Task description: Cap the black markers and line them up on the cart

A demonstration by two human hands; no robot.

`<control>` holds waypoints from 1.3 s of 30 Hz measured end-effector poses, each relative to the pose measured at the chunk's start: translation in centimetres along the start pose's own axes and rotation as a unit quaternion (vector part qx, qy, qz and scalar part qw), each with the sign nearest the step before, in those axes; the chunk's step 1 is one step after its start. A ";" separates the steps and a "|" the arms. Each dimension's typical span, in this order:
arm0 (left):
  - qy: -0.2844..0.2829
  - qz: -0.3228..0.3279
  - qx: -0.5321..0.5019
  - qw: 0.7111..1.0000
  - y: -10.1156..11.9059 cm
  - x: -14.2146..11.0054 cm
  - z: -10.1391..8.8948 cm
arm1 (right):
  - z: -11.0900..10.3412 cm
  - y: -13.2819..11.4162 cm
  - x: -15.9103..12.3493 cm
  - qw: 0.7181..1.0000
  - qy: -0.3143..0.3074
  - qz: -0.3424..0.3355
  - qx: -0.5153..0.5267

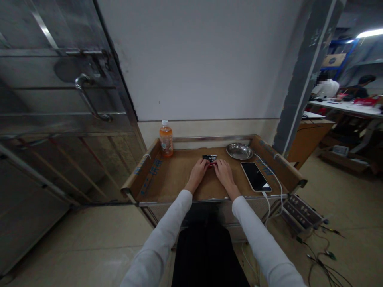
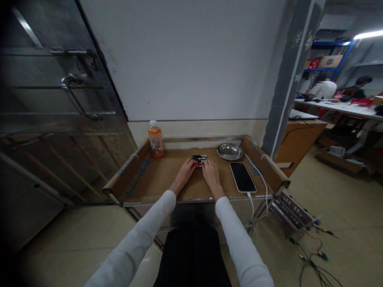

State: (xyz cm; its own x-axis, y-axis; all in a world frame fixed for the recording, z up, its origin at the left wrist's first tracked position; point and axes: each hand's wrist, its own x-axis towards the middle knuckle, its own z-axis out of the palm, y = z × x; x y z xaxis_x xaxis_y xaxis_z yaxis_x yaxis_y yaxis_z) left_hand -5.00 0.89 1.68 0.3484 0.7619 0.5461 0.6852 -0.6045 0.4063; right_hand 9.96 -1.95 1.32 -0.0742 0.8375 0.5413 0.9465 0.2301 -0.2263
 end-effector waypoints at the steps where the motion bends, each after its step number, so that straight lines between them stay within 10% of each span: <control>1: 0.002 0.000 -0.003 1.000 -0.1 0.3 0.2 | -0.1 -0.1 0.3 1.000 0.007 0.003 -0.006; 21: 0.031 -0.024 -0.161 0.986 0.6 -0.4 -0.3 | 0.3 0.1 -0.1 0.970 0.050 -0.060 0.229; 33: -0.084 0.031 0.054 0.995 0.4 -0.6 -0.3 | -0.5 0.9 -0.5 0.985 0.093 0.083 0.121; 39: -0.009 0.023 0.025 0.999 0.3 -0.7 -0.2 | -0.4 1.0 -0.6 0.989 0.085 0.093 0.082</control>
State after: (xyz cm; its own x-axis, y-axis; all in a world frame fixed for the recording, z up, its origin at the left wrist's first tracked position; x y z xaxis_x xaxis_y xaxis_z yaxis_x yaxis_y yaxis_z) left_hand -5.21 0.14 1.59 0.3926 0.7375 0.5495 0.6988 -0.6276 0.3431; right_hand 11.08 -2.46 1.08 0.1630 0.7812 0.6026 0.8746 0.1683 -0.4547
